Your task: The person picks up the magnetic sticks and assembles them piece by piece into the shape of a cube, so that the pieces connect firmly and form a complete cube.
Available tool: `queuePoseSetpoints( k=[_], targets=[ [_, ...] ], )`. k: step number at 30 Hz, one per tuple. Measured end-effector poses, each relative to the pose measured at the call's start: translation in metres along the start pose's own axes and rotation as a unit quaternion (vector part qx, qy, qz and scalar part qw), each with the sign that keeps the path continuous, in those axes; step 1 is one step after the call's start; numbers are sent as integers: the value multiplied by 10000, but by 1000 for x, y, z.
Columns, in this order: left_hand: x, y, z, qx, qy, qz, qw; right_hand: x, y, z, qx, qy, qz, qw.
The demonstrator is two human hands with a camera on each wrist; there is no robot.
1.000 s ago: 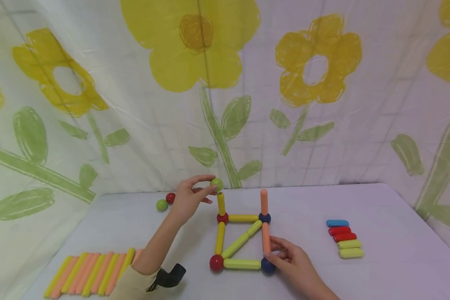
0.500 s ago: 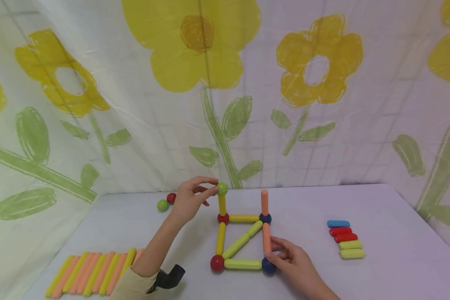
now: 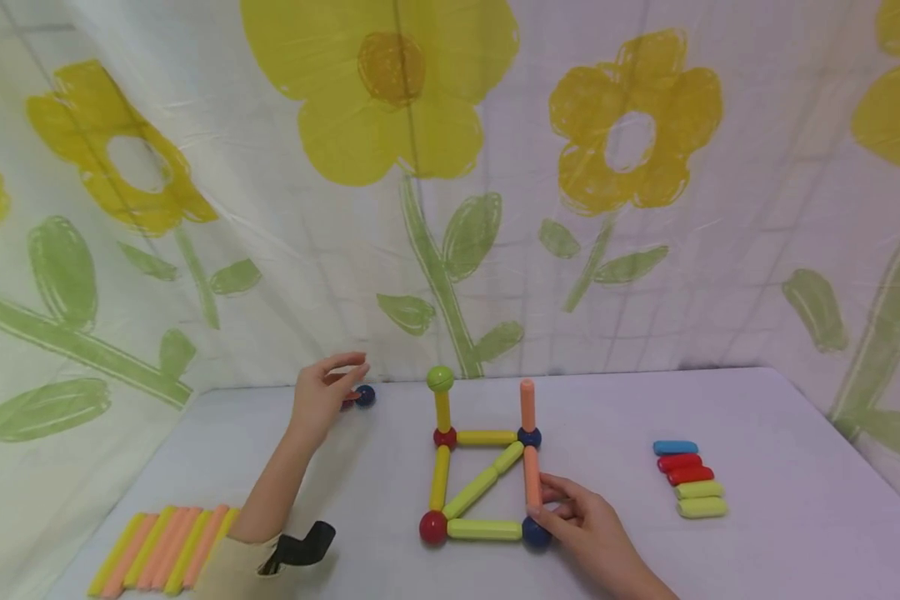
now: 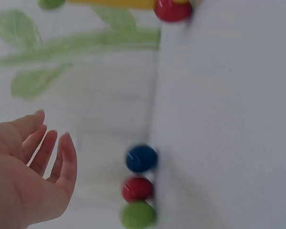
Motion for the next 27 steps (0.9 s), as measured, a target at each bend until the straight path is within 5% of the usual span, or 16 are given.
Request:
queuePoseSetpoints(
  k=[5,9,27],
  targets=[
    [-39,30,1,660,657,-305,9952,0,0,0,4,-14,22,10000],
    [-58,41,6,869,945,-600,9899,0,-1,0,43,-85,12,10000],
    [-76,40,12,944,1319,-743,9840,-1,-1,0,137,-190,-22,9997]
  ],
)
Point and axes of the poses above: each hand's wrist, its own z-axis away from the middle knuckle, its own y-axis out of the back of the hand, x = y × z, the point moved 5 cm from there along -z, towards the middle knuckle, and after that the axes turned 4 degrees about -x, right-handed, at the moved point
